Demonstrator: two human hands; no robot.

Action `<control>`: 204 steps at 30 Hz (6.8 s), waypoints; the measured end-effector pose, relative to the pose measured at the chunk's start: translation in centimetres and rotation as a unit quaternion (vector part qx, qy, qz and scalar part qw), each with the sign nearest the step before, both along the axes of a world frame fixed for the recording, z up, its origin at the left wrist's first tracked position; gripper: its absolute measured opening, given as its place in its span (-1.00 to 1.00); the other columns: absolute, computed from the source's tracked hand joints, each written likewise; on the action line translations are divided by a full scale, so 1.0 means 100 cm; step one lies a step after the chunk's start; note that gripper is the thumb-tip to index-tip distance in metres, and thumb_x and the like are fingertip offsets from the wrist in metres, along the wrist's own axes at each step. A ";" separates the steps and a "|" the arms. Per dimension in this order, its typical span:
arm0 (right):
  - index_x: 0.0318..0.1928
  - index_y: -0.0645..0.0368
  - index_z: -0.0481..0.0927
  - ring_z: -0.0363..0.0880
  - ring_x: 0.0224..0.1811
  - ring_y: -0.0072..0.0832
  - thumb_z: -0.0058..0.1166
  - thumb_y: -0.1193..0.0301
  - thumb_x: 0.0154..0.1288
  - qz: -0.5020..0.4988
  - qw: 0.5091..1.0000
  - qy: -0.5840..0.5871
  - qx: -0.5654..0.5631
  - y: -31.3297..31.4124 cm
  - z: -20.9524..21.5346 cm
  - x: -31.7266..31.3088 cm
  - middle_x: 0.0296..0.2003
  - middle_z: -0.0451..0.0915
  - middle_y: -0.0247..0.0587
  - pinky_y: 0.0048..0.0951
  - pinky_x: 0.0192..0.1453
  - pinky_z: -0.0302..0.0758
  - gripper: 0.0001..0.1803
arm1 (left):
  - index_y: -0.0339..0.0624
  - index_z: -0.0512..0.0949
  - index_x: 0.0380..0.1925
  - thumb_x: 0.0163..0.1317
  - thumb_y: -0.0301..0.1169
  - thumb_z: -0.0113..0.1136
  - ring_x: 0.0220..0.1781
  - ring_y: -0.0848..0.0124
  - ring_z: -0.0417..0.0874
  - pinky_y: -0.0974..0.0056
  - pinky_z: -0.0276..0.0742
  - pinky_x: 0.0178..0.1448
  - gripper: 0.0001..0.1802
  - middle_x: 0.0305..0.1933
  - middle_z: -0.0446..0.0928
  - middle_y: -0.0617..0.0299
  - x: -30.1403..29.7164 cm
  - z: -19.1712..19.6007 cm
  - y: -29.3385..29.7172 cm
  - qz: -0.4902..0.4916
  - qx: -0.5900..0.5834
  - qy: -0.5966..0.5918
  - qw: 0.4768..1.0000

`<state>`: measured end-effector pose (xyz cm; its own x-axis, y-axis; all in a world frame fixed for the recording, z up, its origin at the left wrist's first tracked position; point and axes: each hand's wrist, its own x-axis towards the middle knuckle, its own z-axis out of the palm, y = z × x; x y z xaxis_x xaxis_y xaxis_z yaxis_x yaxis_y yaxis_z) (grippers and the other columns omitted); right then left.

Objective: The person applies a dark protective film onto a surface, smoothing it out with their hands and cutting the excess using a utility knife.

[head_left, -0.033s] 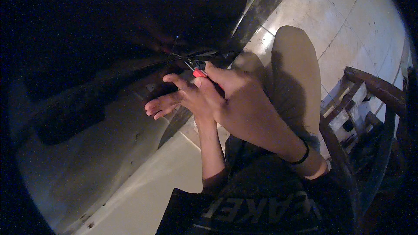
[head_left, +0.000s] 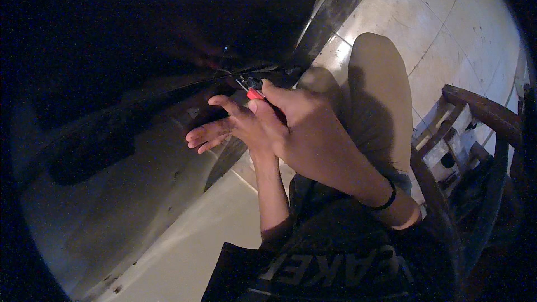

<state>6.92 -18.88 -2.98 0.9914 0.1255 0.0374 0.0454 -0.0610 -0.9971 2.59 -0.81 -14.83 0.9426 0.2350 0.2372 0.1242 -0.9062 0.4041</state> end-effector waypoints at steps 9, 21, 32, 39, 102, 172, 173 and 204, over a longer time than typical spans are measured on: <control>-0.01 0.53 0.62 0.70 -0.45 -0.06 0.14 0.36 0.55 -0.002 1.000 0.014 -0.021 -0.006 -0.007 -0.021 -0.43 0.63 0.27 -0.22 -0.36 0.52 -0.65 | 0.20 -0.39 0.71 0.35 0.05 0.38 0.59 -0.43 -0.91 -0.58 -0.62 0.49 0.26 0.53 -0.88 -0.63 0.015 -0.005 -0.010 0.043 0.179 -0.143 0.972; -0.04 0.37 0.60 0.52 -0.55 -0.46 0.07 0.33 0.62 0.054 0.995 0.077 -0.011 -0.011 0.011 -0.006 -0.52 0.51 0.14 -0.30 -0.45 0.37 -0.72 | 0.28 -0.31 0.72 0.39 0.15 0.30 0.55 -0.39 -1.03 -0.71 -0.84 0.35 0.18 0.52 -0.94 -0.58 0.015 -0.022 -0.014 0.064 0.139 -0.139 0.978; -0.06 0.29 0.68 0.38 -0.49 -0.69 0.14 0.32 0.60 0.002 0.999 -0.016 -0.038 -0.007 0.008 0.004 -0.60 0.43 -0.31 -0.40 -0.42 0.32 -0.75 | 0.49 -0.06 0.69 0.40 0.23 0.22 0.61 -0.50 -0.84 -0.72 -0.81 0.40 -0.02 0.65 -0.74 -0.47 0.026 0.001 -0.026 0.093 0.282 -0.205 0.933; -0.21 0.28 0.68 0.60 -0.51 -0.11 0.12 0.20 0.59 0.080 0.995 0.061 -0.019 0.003 -0.008 0.012 -0.47 0.64 0.07 -0.17 -0.34 0.50 -0.64 | 0.45 0.57 0.37 0.36 -0.07 0.38 0.67 -0.10 -0.04 -0.27 -0.22 0.63 -0.44 0.64 0.02 -0.12 0.001 0.070 -0.030 0.102 0.319 -0.246 0.910; 0.02 0.37 0.62 0.67 -0.51 -0.21 0.07 0.35 0.60 0.043 0.997 0.053 -0.033 0.003 0.018 0.006 -0.46 0.61 0.22 -0.25 -0.41 0.46 -0.71 | 0.24 -0.24 0.71 0.37 -0.18 0.41 0.46 -0.10 0.20 -0.27 0.09 0.48 0.16 0.53 0.02 -0.26 0.035 0.035 -0.040 -0.037 0.000 -0.202 0.979; 0.07 0.40 0.63 0.71 -0.15 -0.07 0.32 0.42 0.45 -0.045 0.986 -0.138 -0.085 0.001 0.008 -0.010 -0.12 0.71 0.07 -0.20 -0.06 0.62 -0.67 | 0.33 -0.02 0.68 0.43 -0.02 0.32 0.69 -0.28 -0.80 -0.52 -0.95 0.47 -0.04 0.71 -0.65 -0.32 0.043 0.014 -0.025 0.054 0.234 -0.258 0.936; 0.08 0.40 0.63 0.71 -0.13 -0.07 0.32 0.42 0.44 -0.048 0.986 -0.138 -0.078 0.000 0.007 -0.012 -0.09 0.71 0.07 -0.20 -0.04 0.63 -0.66 | 0.33 -0.02 0.68 0.43 -0.02 0.32 0.69 -0.28 -0.79 -0.52 -0.95 0.47 -0.04 0.71 -0.65 -0.32 0.042 0.014 -0.024 0.054 0.238 -0.259 0.935; -0.06 0.29 0.64 0.58 -0.49 -0.19 0.07 0.35 0.59 0.036 0.998 0.060 -0.003 -0.003 0.040 0.005 -0.46 0.61 0.15 -0.25 -0.35 0.43 -0.76 | 0.32 0.08 0.67 0.45 -0.03 0.30 0.71 -0.30 -0.74 -0.49 -0.96 0.49 -0.12 0.73 -0.57 -0.31 0.049 0.015 -0.027 0.049 0.226 -0.265 0.936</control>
